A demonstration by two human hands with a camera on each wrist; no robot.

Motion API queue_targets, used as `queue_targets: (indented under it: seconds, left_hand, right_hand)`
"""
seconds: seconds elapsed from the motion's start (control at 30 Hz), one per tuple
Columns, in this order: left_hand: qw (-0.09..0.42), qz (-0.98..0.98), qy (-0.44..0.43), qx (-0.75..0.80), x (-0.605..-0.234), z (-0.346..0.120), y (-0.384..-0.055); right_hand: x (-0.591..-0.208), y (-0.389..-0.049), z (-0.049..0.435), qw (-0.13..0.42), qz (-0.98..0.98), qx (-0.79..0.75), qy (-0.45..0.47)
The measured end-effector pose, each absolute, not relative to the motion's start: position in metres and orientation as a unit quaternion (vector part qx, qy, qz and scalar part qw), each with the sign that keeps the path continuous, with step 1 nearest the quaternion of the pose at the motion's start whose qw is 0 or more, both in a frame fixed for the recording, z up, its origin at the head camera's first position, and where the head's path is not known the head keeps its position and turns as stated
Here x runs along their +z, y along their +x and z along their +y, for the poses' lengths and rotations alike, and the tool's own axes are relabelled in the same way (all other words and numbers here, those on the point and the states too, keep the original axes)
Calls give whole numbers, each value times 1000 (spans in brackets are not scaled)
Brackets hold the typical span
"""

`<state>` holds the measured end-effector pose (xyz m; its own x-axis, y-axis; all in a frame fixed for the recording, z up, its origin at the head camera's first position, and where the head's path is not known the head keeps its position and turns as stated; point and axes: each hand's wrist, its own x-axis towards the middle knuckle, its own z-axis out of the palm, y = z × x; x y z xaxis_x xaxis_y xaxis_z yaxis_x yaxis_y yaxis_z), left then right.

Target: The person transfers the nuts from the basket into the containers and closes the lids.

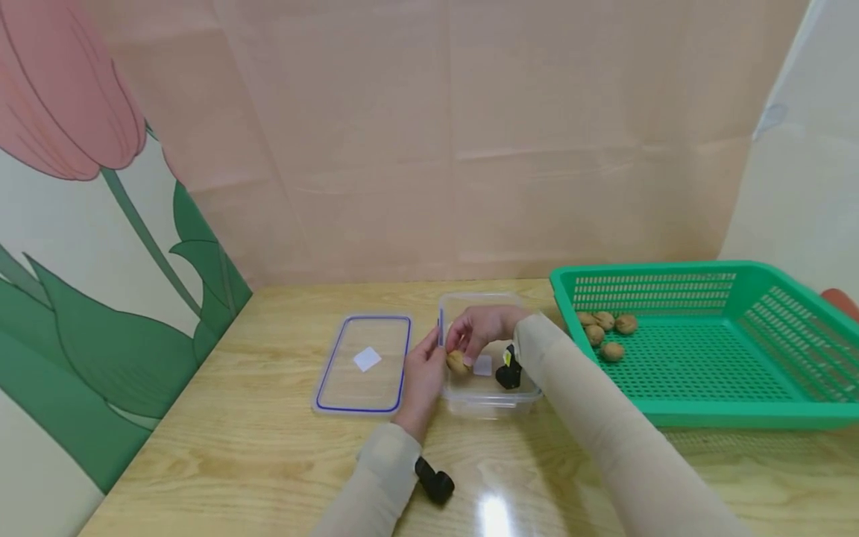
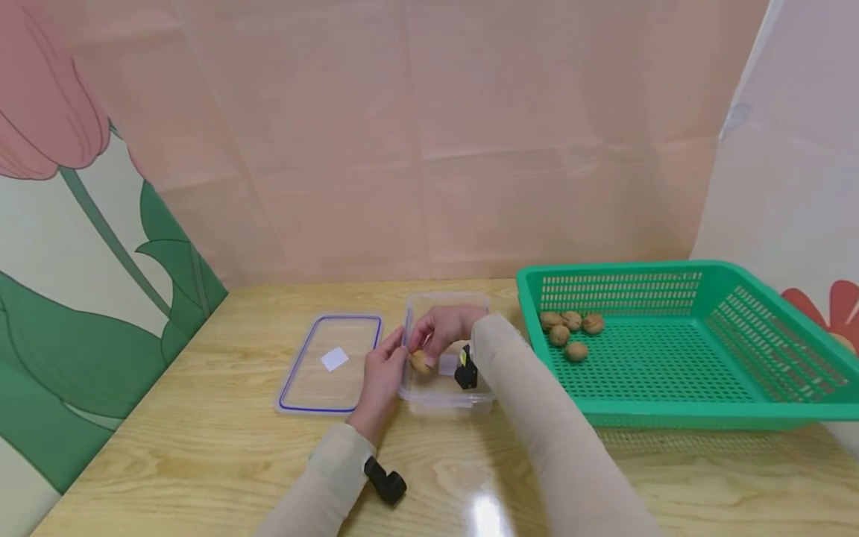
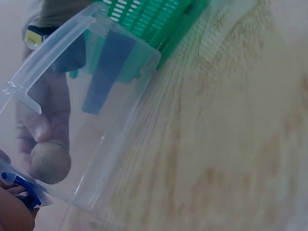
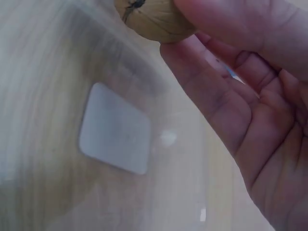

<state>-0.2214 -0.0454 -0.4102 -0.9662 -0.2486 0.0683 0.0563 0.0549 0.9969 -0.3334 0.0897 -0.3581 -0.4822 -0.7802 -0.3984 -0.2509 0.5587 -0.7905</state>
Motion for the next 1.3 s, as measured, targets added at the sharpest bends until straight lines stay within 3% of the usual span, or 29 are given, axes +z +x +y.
queue_targets:
  seconds: [0.77,1.3]
  left_hand:
    - [96,-713,67,-691,-413,-40,-217]
    - [124,-704,53,-697,-414,-44,-222]
  right_hand:
    - [-375,-334,97,394,782,-356,-328]
    - [-307,-350,120,326,806,-347,-350]
